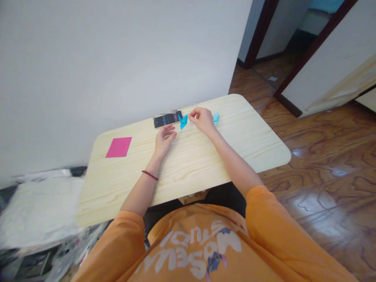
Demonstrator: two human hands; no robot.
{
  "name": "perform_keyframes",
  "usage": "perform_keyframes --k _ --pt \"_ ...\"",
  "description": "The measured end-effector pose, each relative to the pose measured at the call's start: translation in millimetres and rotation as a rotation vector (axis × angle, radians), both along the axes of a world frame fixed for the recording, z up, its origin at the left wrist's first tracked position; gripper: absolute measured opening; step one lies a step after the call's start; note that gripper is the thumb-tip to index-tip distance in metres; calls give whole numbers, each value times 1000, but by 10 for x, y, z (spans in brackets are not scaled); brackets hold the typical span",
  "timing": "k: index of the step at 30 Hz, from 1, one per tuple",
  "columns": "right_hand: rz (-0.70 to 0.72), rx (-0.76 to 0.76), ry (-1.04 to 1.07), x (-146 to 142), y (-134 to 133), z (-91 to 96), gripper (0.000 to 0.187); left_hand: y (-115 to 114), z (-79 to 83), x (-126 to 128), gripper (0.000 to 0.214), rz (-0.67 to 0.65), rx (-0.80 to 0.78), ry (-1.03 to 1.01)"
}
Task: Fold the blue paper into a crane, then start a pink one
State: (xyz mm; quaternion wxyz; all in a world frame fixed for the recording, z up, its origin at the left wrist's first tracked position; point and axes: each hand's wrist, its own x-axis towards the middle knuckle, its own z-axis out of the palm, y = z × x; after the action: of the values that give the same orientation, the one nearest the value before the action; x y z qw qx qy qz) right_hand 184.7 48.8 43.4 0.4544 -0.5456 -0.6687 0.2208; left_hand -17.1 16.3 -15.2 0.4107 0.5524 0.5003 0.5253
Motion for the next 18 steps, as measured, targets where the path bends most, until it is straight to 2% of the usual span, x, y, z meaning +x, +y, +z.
perform_keyframes --k 4,8,13,18 --pt "-111 38 -55 229 169 49 8 -6 -28 34 38 -17 41 119" --pt "-189 76 -164 437 303 48 4 -10 -11 34 38 -26 57 152" --pt "-260 99 -273 568 324 -52 5 -18 18 15 38 -24 61 201" --pt "-338 73 -292 635 294 -169 8 -10 13 10 37 -3 56 205"
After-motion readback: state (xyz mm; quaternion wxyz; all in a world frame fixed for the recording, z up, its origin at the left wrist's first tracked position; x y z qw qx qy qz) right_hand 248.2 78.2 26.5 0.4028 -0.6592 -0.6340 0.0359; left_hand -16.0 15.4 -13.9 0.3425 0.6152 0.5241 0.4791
